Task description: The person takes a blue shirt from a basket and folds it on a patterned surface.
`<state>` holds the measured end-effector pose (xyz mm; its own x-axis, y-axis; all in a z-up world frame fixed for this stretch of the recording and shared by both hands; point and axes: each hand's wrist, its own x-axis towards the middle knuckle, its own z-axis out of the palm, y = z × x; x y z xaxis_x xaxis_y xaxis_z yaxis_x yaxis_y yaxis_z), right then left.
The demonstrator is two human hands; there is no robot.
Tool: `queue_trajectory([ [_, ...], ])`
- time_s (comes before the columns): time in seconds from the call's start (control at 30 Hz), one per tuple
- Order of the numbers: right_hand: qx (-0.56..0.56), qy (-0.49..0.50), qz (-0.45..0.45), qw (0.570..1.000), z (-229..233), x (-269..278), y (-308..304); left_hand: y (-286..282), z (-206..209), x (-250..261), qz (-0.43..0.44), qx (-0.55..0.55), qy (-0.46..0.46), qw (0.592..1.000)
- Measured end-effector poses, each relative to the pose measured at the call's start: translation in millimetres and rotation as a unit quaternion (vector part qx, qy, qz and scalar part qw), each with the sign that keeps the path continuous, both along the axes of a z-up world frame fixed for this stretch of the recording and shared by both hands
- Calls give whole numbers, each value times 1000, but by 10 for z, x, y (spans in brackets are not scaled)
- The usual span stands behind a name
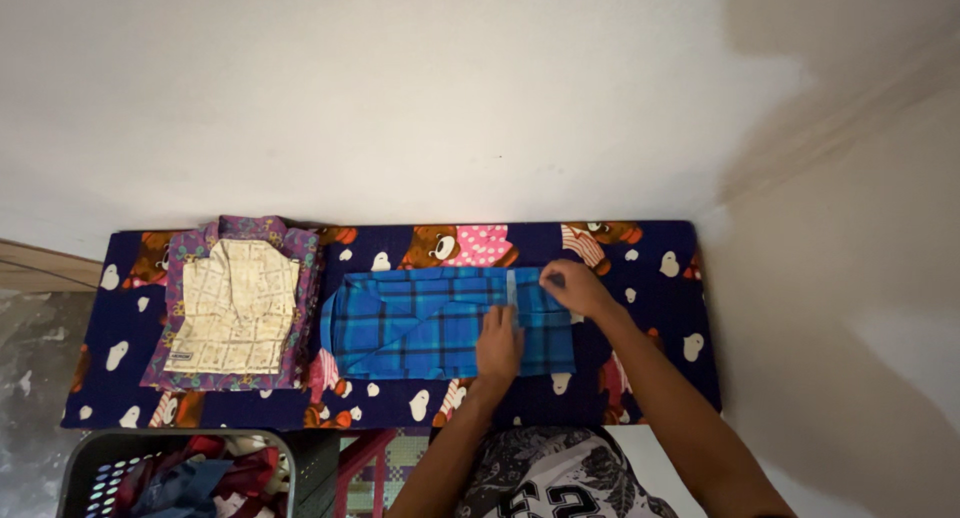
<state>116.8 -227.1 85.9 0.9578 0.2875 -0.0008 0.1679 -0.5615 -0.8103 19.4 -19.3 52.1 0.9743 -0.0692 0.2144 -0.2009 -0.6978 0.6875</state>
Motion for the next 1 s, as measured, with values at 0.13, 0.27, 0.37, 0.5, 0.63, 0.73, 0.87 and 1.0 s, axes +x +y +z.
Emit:
queue_trajectory([
  [0.13,-48,28,88,995,197,-188,87,57,17,-76,-4,52,23,998],
  [0.27,-101,67,59,991,242,-294,180,105,98,-104,13,101,137,985],
  [0.37,-62,-87,-32,994,209,-208,256,124,209,-106,22,98,297,950],
  [0.5,-51,-142,-6,989,135,5,273,147,157,-202,18,66,313,947],
  [0.63,-103,-76,34,991,-49,168,294,177,-123,-255,22,-38,269,962],
  [0.73,-131,-31,37,990,-150,252,278,219,-243,-237,24,-69,267,961],
  [0.87,-134,-34,39,990,-174,303,266,265,-200,-255,35,-85,267,959],
  [1.0,-132,-21,27,991,-129,315,320,303,-140,-239,44,-84,239,966],
])
